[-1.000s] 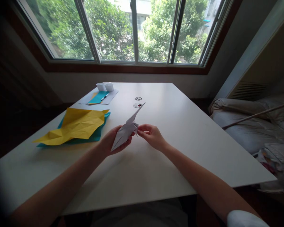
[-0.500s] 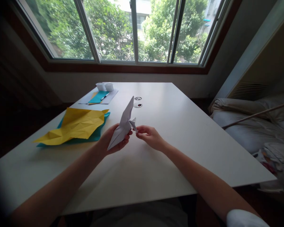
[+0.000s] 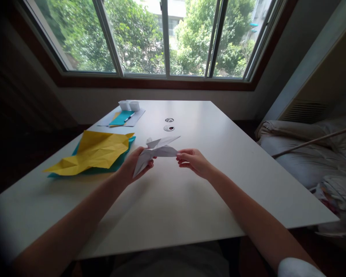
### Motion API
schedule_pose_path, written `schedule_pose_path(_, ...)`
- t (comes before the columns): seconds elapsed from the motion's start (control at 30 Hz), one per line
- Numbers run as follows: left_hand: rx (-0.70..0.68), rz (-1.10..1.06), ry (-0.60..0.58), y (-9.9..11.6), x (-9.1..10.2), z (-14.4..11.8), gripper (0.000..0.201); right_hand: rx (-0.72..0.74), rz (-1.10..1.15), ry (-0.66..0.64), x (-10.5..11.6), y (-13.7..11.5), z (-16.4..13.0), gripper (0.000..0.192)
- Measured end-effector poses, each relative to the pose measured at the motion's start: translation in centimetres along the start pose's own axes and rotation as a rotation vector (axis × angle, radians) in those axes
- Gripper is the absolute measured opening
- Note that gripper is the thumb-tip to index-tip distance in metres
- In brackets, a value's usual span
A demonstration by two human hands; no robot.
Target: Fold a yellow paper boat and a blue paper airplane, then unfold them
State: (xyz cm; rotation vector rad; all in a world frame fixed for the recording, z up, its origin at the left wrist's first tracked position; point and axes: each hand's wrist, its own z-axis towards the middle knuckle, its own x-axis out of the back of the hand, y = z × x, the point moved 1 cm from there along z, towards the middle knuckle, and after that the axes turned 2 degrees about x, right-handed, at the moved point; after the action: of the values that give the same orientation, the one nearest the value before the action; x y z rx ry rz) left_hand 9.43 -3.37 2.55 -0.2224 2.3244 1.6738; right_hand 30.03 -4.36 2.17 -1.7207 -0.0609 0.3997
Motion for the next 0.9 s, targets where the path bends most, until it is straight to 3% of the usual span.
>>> schedule_pose_path(0.2,-0.205,0.188,0.145,-0.3,0.2,0.3,0.02,-0.071,-0.073,0.057,0.6,0.1,0.0,0.007)
schedule_pose_path(0.47,-0.375,0.341,0.203,-0.1,0.2,0.0,0.019,0.025,-0.22,0.106,1.0,0.2,0.2,0.013)
schedule_pose_path(0.73,-0.29,0.294,0.154,0.1,0.3,0.1,0.021,0.053,-0.058,0.041,1.9,0.2,0.5,0.019)
schedule_pose_path(0.9,-0.203,0.239,0.074,-0.3,0.4,0.3,0.021,0.097,-0.142,0.118,1.8,0.1,0.6,0.025)
